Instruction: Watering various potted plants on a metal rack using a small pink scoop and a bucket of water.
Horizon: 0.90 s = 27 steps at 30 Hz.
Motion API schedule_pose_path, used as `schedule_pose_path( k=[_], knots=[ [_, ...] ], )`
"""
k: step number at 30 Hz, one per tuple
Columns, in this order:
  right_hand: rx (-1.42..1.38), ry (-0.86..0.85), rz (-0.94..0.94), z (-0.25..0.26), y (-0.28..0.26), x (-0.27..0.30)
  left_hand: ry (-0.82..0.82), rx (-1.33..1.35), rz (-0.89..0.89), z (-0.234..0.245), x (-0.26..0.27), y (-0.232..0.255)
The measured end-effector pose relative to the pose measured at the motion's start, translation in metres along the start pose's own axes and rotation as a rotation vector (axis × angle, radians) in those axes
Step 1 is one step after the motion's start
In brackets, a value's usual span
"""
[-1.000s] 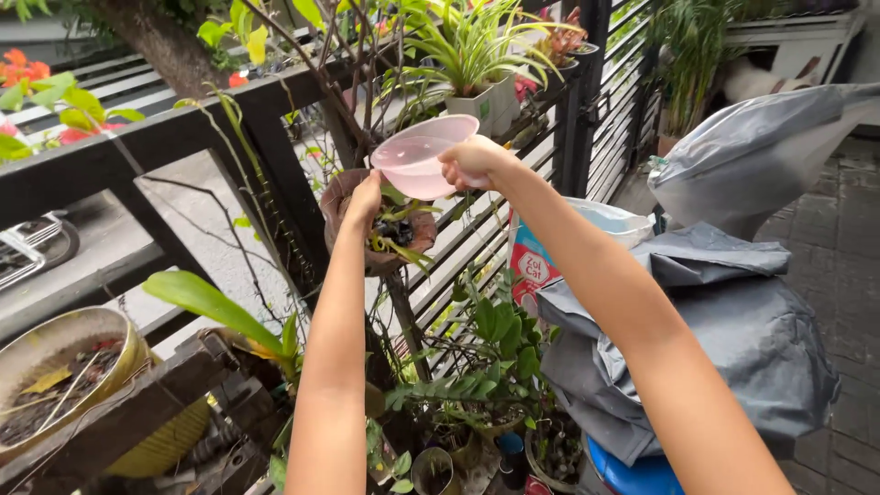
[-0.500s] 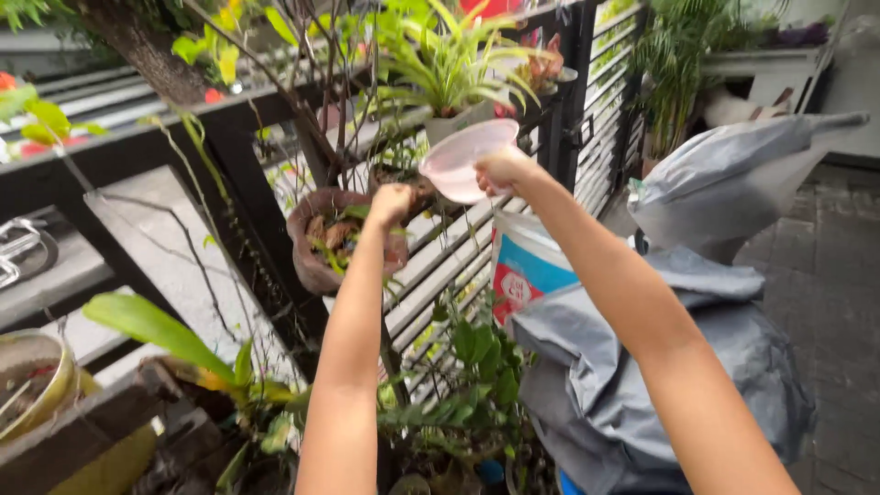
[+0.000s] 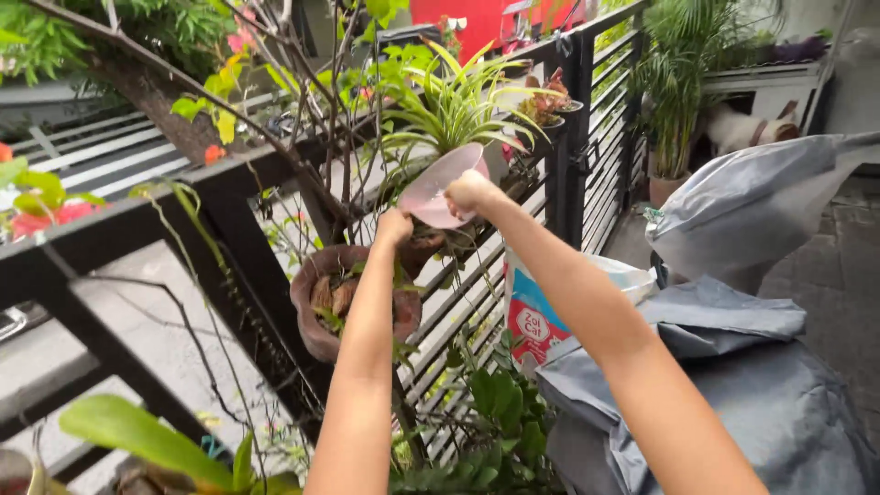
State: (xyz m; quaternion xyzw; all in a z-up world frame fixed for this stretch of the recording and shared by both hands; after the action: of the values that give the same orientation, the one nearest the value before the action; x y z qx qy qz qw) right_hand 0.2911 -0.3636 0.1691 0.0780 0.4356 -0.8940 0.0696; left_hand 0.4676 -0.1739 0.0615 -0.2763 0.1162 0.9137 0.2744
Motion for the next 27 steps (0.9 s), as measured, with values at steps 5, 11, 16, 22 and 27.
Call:
schedule_pose_path(
  k=[5,11,16,22,27],
  knots=[
    [-0.353,0.137,-0.031,-0.007,-0.015,0.005,-0.032,0.115,0.121,-0.013,-0.014,-0.018],
    [-0.458,0.227,-0.107,0.000,-0.028,0.010,-0.082,0.234,0.146,0.000,-0.014,-0.016],
    [-0.495,0.219,-0.121,0.006,-0.038,0.015,-0.056,0.178,0.149,0.001,-0.011,-0.009],
    [-0.635,0.225,-0.201,0.013,-0.028,0.020,-0.037,0.148,0.022,0.051,0.016,0.022],
    [-0.386,0.168,-0.049,0.015,-0.025,0.021,-0.150,0.002,-0.012,0.075,0.034,0.042]
  ],
)
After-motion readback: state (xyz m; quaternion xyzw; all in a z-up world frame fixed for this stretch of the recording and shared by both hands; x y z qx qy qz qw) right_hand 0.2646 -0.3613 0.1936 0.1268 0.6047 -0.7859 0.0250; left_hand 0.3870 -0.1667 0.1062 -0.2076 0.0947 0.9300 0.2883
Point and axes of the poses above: each hand's wrist, its own x-axis away from the middle knuckle, its own z-axis out of the back of the hand, y = z × x, the point moved 2 cm from there along -x, towards the middle knuckle, and after that the axes turned 14 degrees about -x, right-handed, at the moved point
